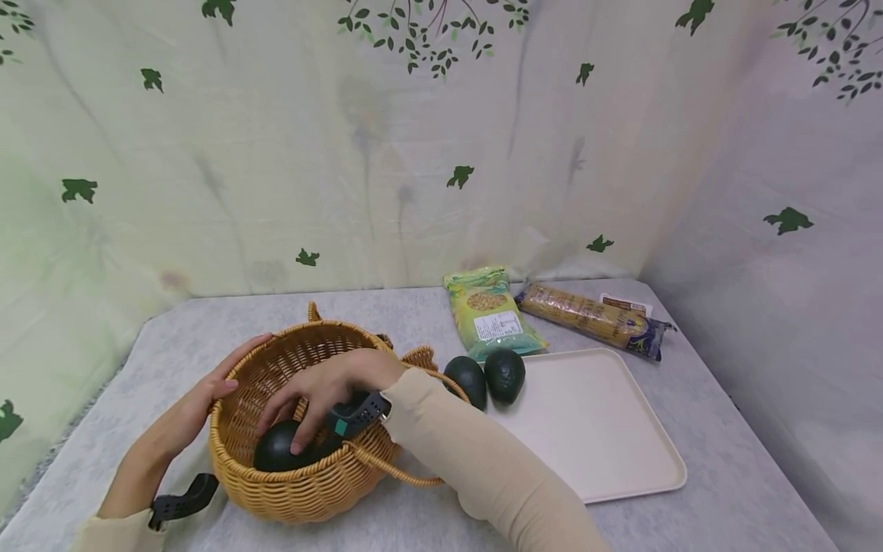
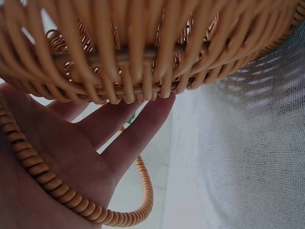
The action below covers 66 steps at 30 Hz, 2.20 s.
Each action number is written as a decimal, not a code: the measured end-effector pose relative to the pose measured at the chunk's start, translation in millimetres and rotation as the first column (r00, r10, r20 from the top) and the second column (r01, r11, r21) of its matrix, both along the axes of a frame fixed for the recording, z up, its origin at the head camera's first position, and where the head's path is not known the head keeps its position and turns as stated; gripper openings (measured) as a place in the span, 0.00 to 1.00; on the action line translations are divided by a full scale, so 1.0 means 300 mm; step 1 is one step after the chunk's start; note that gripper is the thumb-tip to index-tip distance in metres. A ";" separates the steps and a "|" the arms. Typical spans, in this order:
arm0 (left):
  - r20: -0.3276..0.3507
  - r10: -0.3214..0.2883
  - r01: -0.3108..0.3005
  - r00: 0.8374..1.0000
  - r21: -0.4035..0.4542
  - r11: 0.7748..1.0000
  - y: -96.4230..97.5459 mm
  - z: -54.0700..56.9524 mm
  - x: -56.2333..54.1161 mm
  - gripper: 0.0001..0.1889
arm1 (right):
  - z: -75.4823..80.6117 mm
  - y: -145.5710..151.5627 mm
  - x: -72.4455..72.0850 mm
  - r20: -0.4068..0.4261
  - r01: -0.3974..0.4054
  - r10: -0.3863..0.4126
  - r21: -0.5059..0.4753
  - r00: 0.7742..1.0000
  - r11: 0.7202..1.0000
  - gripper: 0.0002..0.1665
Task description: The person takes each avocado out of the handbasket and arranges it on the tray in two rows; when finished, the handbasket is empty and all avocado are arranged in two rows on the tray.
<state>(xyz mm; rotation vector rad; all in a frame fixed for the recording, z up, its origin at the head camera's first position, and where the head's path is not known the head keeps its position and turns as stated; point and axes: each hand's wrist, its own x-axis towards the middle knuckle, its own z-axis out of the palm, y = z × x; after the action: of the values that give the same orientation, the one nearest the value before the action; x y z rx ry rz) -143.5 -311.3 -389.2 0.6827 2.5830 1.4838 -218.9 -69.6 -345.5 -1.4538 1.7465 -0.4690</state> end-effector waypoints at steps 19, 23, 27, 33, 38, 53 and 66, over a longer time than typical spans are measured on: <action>0.014 -0.010 0.010 1.000 0.012 1.000 -0.006 0.001 0.000 0.32 | -0.002 -0.006 0.001 -0.027 -0.040 0.038 -0.054 0.999 0.998 0.36; 0.019 -0.009 0.009 1.000 0.016 1.000 -0.008 0.001 0.001 0.32 | 0.004 -0.004 0.001 -0.027 -0.041 0.039 -0.080 0.999 0.996 0.31; 0.026 -0.009 0.009 1.000 0.019 1.000 -0.009 -0.001 0.002 0.32 | 0.015 0.004 0.003 -0.049 -0.005 0.000 -0.098 0.999 0.995 0.31; 0.041 -0.015 0.014 0.999 0.017 1.000 -0.003 -0.008 -0.002 0.32 | 0.020 0.018 0.003 -0.086 0.033 -0.042 -0.108 0.995 0.994 0.31; 0.058 -0.011 0.011 0.998 0.009 1.000 0.002 -0.015 0.002 0.31 | 0.030 0.037 0.010 -0.084 0.057 -0.068 -0.128 0.994 0.990 0.31; 0.002 0.030 -0.030 1.000 -0.043 0.999 0.008 0.000 -0.016 0.30 | 0.095 0.137 -0.002 -0.085 0.107 -0.130 -0.237 0.988 0.966 0.31; 0.034 0.019 -0.018 0.999 -0.018 1.000 -0.001 -0.004 -0.011 0.30 | 0.117 0.218 0.038 -0.079 0.141 -0.179 -0.348 0.981 0.927 0.31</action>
<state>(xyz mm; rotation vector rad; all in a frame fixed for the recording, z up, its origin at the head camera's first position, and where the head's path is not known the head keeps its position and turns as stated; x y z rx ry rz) -146.8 -311.5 -390.4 0.6275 2.5809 1.4635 -207.5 -4.1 -310.3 -1.6040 1.9523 -0.8270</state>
